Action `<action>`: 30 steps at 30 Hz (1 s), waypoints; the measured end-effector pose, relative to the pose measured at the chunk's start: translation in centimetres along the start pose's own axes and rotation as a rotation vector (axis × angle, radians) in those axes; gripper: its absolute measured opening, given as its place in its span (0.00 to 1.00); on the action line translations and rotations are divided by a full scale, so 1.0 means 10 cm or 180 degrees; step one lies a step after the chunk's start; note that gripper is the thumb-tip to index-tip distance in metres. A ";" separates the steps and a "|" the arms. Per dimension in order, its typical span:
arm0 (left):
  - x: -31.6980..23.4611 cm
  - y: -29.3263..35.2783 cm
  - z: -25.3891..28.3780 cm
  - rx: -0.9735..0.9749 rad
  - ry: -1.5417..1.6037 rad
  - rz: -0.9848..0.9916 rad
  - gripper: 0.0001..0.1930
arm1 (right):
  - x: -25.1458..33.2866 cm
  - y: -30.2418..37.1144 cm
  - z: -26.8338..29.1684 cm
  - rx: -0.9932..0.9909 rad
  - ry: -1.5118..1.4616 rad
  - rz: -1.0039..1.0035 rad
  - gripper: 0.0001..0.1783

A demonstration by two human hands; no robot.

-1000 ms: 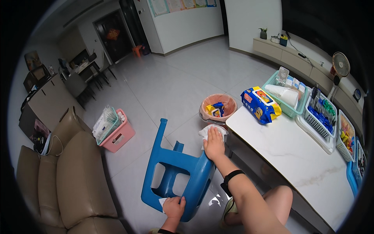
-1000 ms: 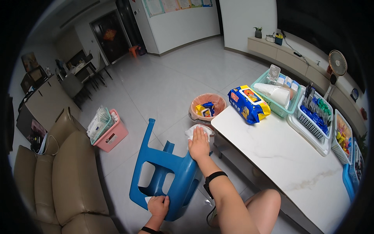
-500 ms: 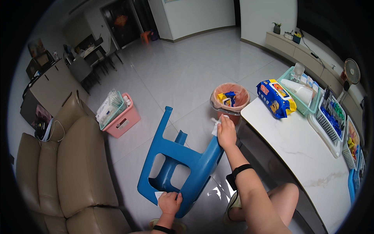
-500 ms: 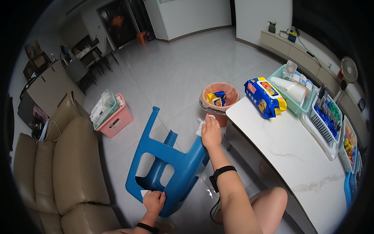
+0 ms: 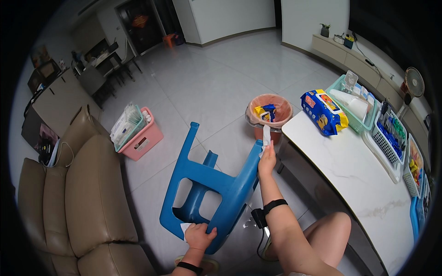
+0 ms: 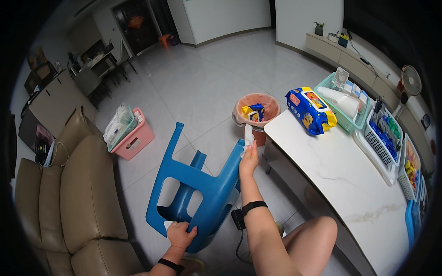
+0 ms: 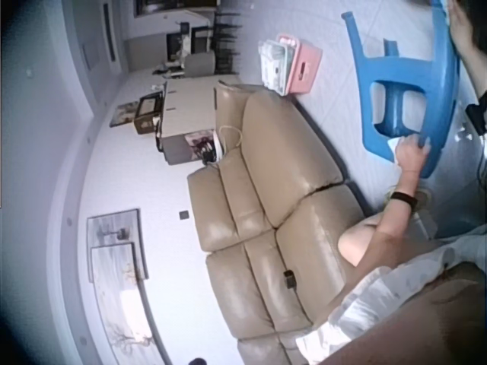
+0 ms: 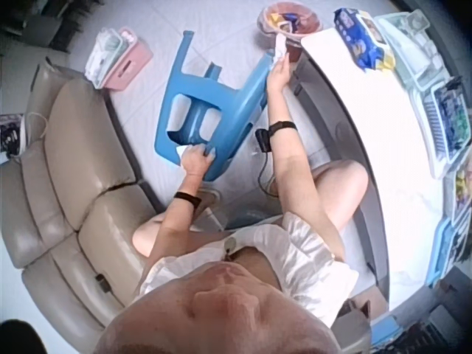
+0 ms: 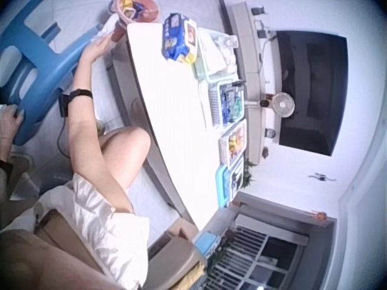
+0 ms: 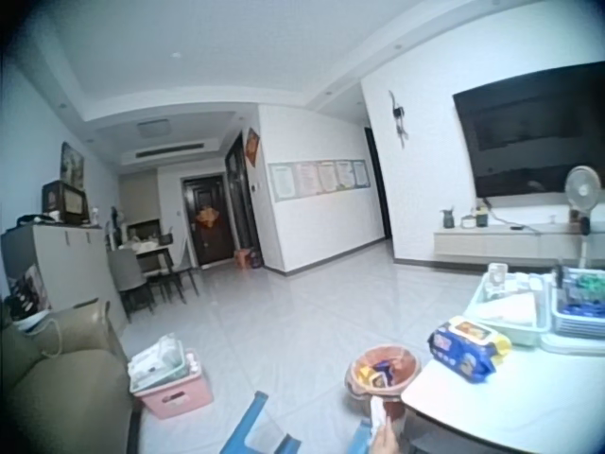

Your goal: The person wipes the top, sides, and legs of a blue plastic stool using white wipes, turning the stool over to reach different parts.

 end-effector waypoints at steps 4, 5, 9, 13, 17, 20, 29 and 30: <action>0.06 0.06 -0.04 0.0071 -0.0058 -0.0025 0.24 | -0.25 0.25 0.01 0.0357 -0.1133 -0.2009 0.21; 0.06 0.05 -0.04 0.0037 -0.0065 -0.0015 0.24 | -0.27 0.31 0.04 0.0338 -0.1149 -0.2011 0.21; 0.08 0.07 0.01 0.0061 -0.0132 0.0052 0.25 | -0.22 0.47 0.04 0.0958 -0.1821 -0.2440 0.20; 0.02 0.00 -0.01 -0.0004 -0.0046 -0.0034 0.26 | -0.23 -0.04 0.07 0.1174 -0.1642 -0.2100 0.20; 0.01 -0.02 -0.03 0.0040 -0.0084 0.0066 0.26 | -0.45 -0.06 0.00 0.1114 -0.1641 -0.2406 0.18; 0.01 -0.01 -0.05 0.0007 -0.0104 0.0084 0.26 | -0.61 0.32 0.03 0.1097 -0.1895 -0.2386 0.21; 0.06 0.02 0.01 0.0054 -0.0093 0.0078 0.24 | 0.00 1.95 0.28 0.0825 0.1796 0.0398 0.37; 0.08 0.03 0.01 0.0060 -0.0109 0.0114 0.24 | 0.04 1.88 0.21 0.0865 0.1798 0.0397 0.37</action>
Point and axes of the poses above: each hand's wrist, its own y-axis away from the middle knuckle, its own z-axis out of the back of the hand, x = y × z, the point moved 3 cm from there along -y, towards the middle knuckle, and after that the axes turned 15 degrees about -z, right-handed, at the moved point
